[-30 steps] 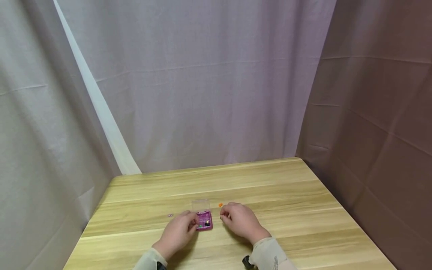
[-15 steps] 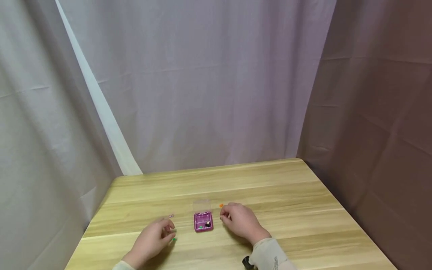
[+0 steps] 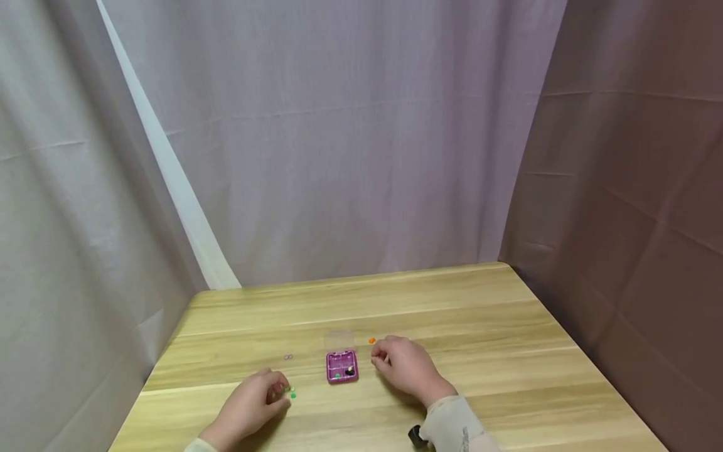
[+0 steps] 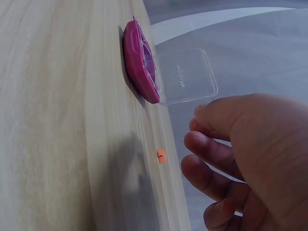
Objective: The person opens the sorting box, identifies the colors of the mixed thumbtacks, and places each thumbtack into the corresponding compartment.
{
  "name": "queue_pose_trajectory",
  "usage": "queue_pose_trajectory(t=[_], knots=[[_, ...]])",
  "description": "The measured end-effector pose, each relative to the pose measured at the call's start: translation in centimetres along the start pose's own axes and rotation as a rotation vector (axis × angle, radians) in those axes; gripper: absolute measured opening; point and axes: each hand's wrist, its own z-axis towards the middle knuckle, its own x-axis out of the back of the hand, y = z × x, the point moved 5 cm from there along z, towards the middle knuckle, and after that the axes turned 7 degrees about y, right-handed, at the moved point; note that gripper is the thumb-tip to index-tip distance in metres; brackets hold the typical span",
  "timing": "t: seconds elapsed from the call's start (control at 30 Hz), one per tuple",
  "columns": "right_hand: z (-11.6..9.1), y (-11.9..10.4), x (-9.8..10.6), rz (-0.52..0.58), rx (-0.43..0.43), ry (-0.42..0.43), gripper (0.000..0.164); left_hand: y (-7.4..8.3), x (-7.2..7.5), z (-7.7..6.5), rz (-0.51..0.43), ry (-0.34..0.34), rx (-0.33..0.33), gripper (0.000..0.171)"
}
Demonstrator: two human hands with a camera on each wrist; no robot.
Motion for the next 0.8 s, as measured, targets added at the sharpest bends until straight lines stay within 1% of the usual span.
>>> queue_pose_trajectory(t=[0.1,0.33,0.4,0.5,0.6,0.73,0.8], knots=[[-0.1,0.1,0.0,-0.002,0.002,-0.003,0.015,0.0,-0.2,0.0,0.008,-0.001,-0.004,0.024],[-0.1,0.0,0.2,-0.015,0.007,0.009,0.014,0.0,-0.2,0.3,0.026,0.050,-0.021,0.015],[-0.2,0.0,0.2,-0.014,0.008,0.011,0.013,-0.1,-0.3,0.3,0.028,0.054,-0.017,0.014],[-0.2,-0.2,0.3,-0.019,0.011,0.016,0.010,-0.2,-0.4,0.6,0.045,0.060,-0.017,0.011],[-0.2,-0.2,0.3,-0.032,0.020,0.025,0.008,-0.2,-0.5,0.8,0.067,0.072,-0.033,0.009],[-0.2,-0.3,0.3,-0.035,0.029,0.034,0.008,-0.1,-0.4,1.0,0.090,0.089,-0.046,0.009],[-0.2,-0.3,0.2,-0.034,0.029,0.036,0.008,-0.1,-0.5,1.1,0.097,0.086,-0.042,0.008]])
